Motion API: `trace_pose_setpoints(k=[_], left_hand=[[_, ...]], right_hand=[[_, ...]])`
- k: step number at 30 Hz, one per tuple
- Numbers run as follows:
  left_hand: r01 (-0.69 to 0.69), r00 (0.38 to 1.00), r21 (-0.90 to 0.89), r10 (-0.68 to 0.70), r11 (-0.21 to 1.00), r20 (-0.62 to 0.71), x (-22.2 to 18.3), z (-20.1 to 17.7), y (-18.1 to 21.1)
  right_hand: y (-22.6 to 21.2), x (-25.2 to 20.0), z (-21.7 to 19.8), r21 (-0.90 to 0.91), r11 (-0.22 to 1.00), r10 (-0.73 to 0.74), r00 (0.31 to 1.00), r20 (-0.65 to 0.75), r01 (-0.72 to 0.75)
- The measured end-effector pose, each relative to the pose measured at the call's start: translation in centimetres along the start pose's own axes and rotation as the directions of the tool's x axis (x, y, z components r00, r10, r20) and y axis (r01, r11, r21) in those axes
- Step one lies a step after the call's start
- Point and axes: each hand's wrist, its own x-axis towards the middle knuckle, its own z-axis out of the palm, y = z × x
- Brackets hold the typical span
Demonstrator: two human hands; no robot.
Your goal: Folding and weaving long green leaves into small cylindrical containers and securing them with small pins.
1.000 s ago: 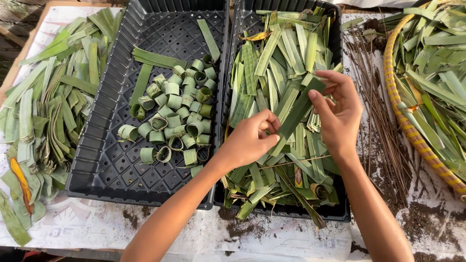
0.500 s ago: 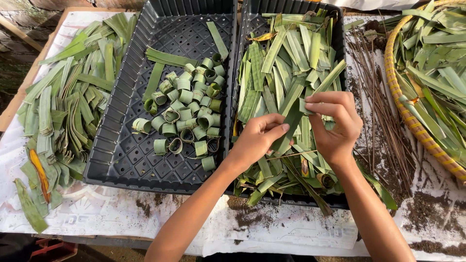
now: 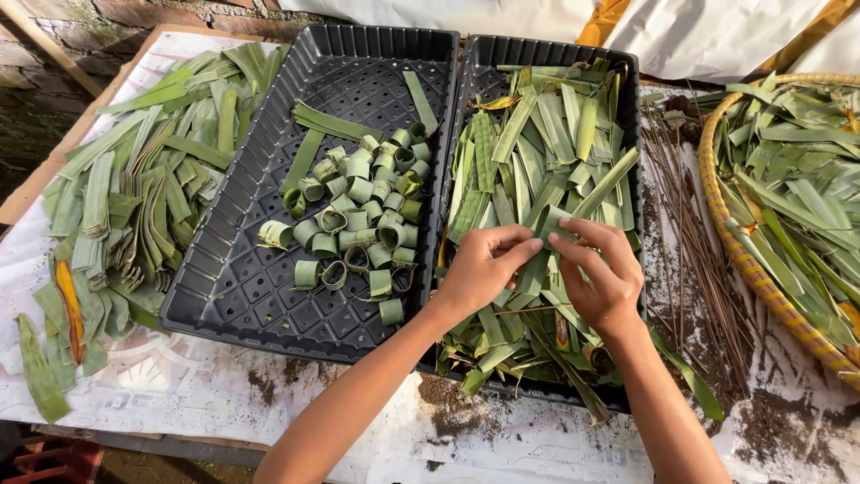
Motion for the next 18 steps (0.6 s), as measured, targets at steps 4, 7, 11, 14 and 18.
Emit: trace_pose_setpoints(k=[4, 7, 11, 14, 18], left_hand=[[-0.044, 0.999, 0.094, 0.044, 0.995, 0.004, 0.2, 0.1, -0.9], [-0.084, 0.995, 0.165, 0.090, 0.983, -0.032, 0.1, 0.2, -0.8], [-0.135, 0.988, 0.272, 0.152, 0.953, -0.041, -0.1, 0.6, -0.2], [-0.161, 0.981, 0.334, 0.188, 0.929, -0.049, -0.2, 0.8, -0.5], [-0.086, 0.991, 0.392, 0.120, 0.916, -0.062, -0.2, 0.4, -1.6]], right_hand=[[-0.7, 0.1, 0.0, -0.001, 1.000, -0.014, 1.000, 0.019, 0.014], [-1.2, 0.2, -0.3, 0.046, 0.998, 0.044, 0.997, 0.068, -0.047], [0.1, -1.2, -0.4, 0.105, 0.984, 0.134, 0.985, 0.110, -0.146], [0.4, -1.2, -0.5, 0.093, 0.963, 0.241, 0.963, 0.121, -0.253], [0.1, -1.2, -0.5, 0.108, 0.932, 0.332, 0.934, 0.134, -0.347]])
